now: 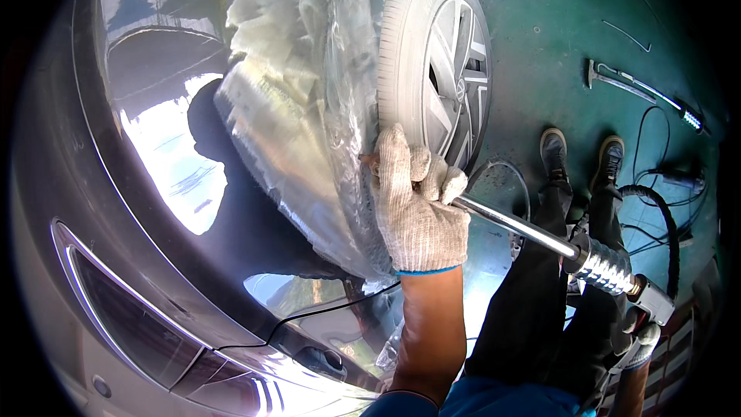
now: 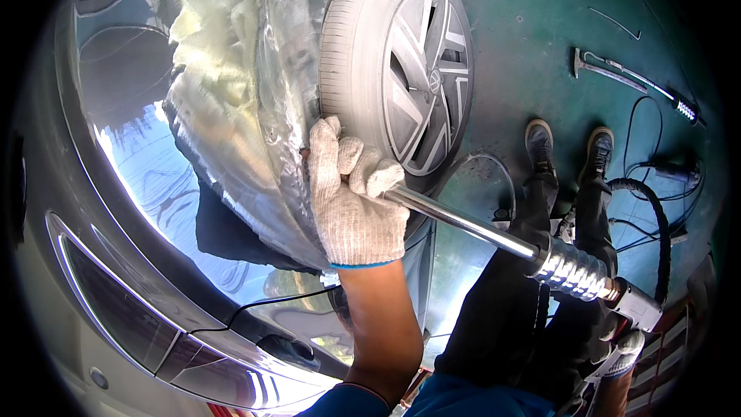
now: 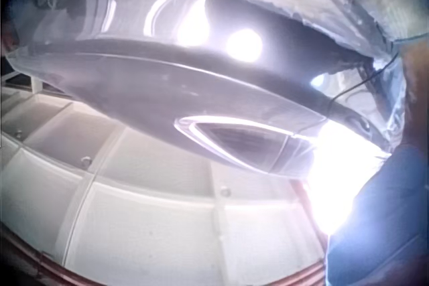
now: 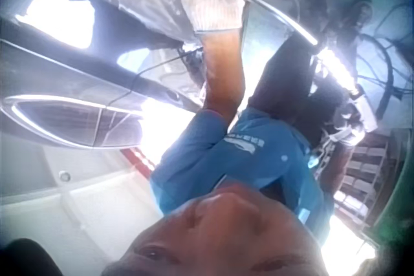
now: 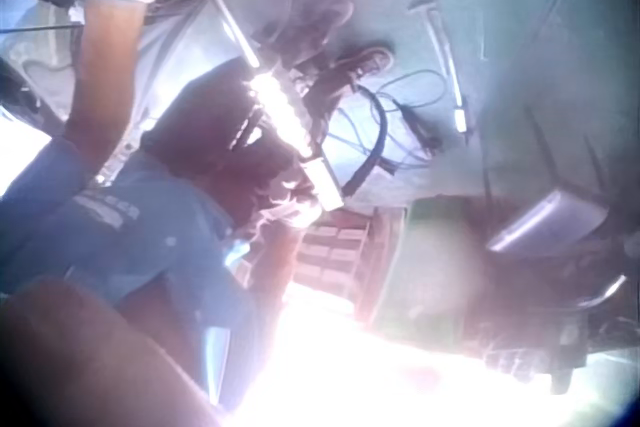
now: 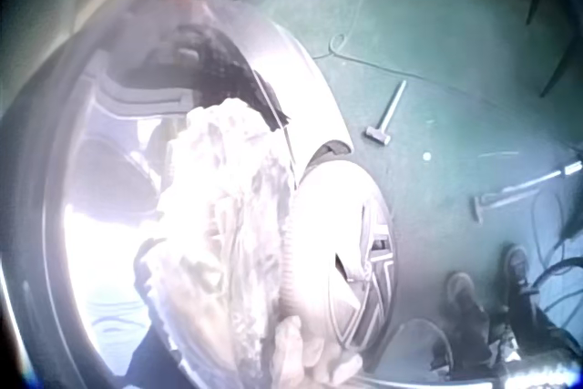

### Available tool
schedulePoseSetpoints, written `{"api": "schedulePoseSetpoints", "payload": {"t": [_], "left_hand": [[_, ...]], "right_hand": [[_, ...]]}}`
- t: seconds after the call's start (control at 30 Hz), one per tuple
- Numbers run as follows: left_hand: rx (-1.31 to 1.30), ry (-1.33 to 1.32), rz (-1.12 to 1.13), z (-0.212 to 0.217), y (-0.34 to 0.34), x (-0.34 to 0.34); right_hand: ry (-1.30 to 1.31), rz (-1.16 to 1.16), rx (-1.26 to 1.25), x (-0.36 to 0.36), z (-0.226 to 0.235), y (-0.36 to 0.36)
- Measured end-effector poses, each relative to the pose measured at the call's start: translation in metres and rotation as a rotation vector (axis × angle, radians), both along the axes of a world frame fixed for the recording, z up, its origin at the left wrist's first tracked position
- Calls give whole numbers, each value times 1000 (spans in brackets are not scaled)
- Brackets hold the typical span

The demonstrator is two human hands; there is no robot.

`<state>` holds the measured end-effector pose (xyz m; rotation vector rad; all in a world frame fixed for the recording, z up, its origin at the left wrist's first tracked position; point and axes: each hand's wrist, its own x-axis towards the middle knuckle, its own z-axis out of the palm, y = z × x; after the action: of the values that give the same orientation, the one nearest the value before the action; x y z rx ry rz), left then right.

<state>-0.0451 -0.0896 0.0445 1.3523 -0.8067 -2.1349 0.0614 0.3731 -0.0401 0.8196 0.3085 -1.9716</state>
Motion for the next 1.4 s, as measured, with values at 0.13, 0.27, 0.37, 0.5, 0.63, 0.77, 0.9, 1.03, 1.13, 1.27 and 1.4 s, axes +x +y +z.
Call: {"api": "schedulePoseSetpoints", "payload": {"t": [0.13, 0.27, 0.37, 0.5, 0.63, 0.77, 0.9, 1.03, 1.13, 1.27, 1.4], "left_hand": [[-4, 15, -26, 0, 1, -1], [-1, -17, 1, 3, 0, -3], [20, 11, 4, 1, 0, -1], [12, 40, -36, 2, 0, 0], [8, 102, -95, 1, -5, 7], [40, 186, -19, -6, 14, 4], [54, -43, -89, -9, 107, 0], [352, 6, -156, -22, 160, 17], [413, 146, -261, -35, 116, 12], [274, 227, -325, -39, 99, 24], [266, 239, -441, -45, 163, 39]], "right_hand": [[-16, 1, 87, 7, 0, 8], [-11, -8, 121, 5, 4, 7], [-11, -12, 146, 0, 8, 6], [14, -22, 85, -4, 9, 1], [13, -39, 144, 6, 7, 12], [3, -6, 195, 5, 16, 23], [8, 4, 188, -2, 16, 13], [33, 18, 204, 6, 11, 24], [66, 41, 293, 14, 17, 45], [107, -4, 327, 6, 8, 13], [167, 51, 159, -15, 22, -8]]}}
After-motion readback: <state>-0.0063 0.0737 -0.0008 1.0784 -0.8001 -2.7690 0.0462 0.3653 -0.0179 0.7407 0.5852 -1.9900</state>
